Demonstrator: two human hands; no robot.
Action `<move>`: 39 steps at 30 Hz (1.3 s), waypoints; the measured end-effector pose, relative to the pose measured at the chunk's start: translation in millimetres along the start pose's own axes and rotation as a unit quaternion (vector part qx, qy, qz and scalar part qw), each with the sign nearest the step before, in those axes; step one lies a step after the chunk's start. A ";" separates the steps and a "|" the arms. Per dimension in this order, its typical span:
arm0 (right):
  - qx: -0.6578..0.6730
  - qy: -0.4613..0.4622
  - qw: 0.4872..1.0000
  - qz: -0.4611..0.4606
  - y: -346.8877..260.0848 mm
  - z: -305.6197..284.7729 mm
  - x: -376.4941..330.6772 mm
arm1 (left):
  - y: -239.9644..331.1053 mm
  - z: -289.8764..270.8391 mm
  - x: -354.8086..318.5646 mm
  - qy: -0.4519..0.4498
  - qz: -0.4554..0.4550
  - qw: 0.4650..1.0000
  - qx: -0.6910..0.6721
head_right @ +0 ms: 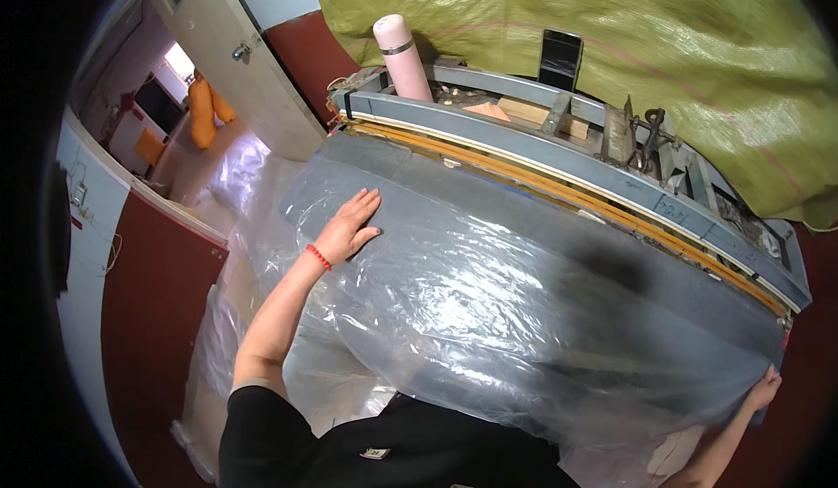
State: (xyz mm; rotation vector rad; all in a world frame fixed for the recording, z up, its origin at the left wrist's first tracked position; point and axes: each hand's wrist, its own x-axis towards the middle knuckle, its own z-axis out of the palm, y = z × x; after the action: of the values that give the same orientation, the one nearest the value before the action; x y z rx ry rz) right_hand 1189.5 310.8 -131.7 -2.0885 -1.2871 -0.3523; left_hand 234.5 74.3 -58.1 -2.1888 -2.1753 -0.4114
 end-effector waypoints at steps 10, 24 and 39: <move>0.435 -0.038 0.887 0.150 -29.8 -107.2 -21.7 | 5.2 4.5 38.7 0.136 -0.173 0.975 0.040; 0.285 0.016 0.955 0.086 58.9 -97.3 9.3 | -4.3 10.8 71.4 0.074 -0.110 0.991 0.032; 0.456 0.020 0.883 0.113 -126.9 55.7 37.5 | -181.3 95.5 150.3 0.342 -0.243 0.784 -0.457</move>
State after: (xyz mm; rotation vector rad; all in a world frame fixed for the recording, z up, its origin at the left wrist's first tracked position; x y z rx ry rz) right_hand 1091.3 411.9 -104.5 -1.3660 -0.8963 0.2842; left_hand 69.9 245.2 -149.1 -1.1535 -2.2006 -2.2461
